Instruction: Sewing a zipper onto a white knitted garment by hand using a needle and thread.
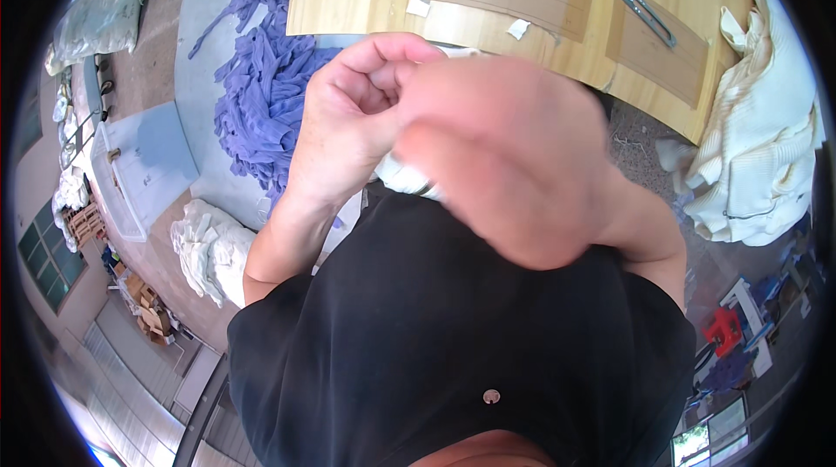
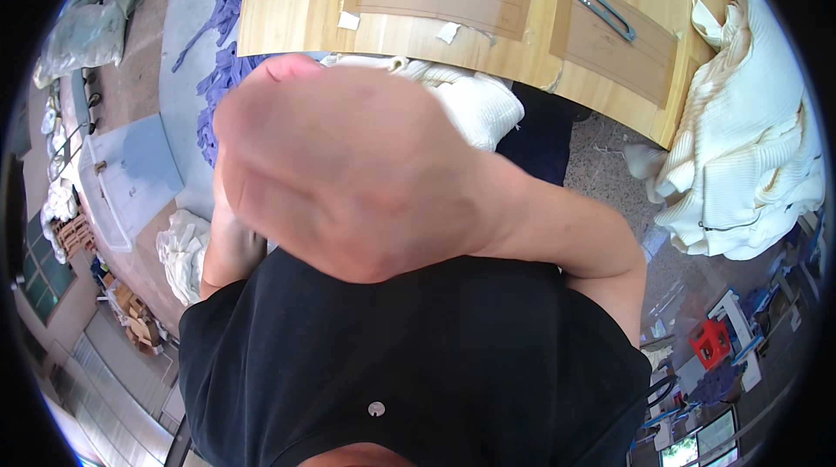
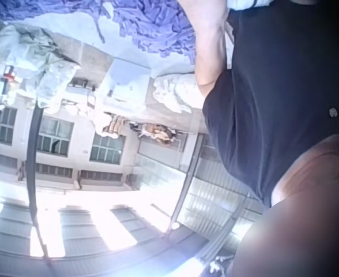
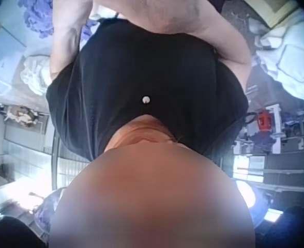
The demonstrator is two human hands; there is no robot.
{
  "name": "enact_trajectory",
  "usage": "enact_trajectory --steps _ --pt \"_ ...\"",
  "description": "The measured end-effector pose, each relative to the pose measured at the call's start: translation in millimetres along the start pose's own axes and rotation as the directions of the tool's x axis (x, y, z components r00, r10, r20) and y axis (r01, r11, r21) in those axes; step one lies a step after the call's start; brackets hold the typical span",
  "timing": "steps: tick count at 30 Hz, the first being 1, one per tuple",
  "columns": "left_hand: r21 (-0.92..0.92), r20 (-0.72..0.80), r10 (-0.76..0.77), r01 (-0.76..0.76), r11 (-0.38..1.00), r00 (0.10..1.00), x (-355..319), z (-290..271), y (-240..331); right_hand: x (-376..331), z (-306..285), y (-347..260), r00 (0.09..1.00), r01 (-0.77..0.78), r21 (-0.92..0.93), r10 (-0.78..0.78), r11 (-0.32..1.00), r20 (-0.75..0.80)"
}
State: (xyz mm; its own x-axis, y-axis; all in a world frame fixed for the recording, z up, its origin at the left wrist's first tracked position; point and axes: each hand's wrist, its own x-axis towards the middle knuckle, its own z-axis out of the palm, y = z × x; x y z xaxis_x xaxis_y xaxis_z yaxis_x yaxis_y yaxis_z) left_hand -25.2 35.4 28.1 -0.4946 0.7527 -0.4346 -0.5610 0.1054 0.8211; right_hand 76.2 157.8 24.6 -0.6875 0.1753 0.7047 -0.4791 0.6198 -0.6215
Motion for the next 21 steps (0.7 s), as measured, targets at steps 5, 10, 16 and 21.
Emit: enact_trajectory --steps 5,10,16,21 --pt "0.053 0.030 0.086 -0.087 0.995 0.996 -1.9 -12.6 -3.0 -2.5 -20.3 12.4 0.946 -0.158 -0.078 0.173 0.984 0.275" --pt "0.004 0.069 0.094 -0.094 0.996 0.993 -5.0 -6.4 -4.9 -7.9 -10.5 13.6 0.980 -0.017 -0.116 0.039 0.993 0.194" --pt "0.085 0.018 0.073 -0.075 0.994 0.997 -2.9 -10.0 -8.1 14.5 -4.3 0.8 0.994 0.095 0.060 -0.098 0.994 0.048" --pt "0.183 -0.061 0.152 -0.139 0.973 0.986 -10.8 -2.0 -2.9 67.5 -60.0 -30.6 0.361 -0.733 0.679 0.876 0.053 0.321"
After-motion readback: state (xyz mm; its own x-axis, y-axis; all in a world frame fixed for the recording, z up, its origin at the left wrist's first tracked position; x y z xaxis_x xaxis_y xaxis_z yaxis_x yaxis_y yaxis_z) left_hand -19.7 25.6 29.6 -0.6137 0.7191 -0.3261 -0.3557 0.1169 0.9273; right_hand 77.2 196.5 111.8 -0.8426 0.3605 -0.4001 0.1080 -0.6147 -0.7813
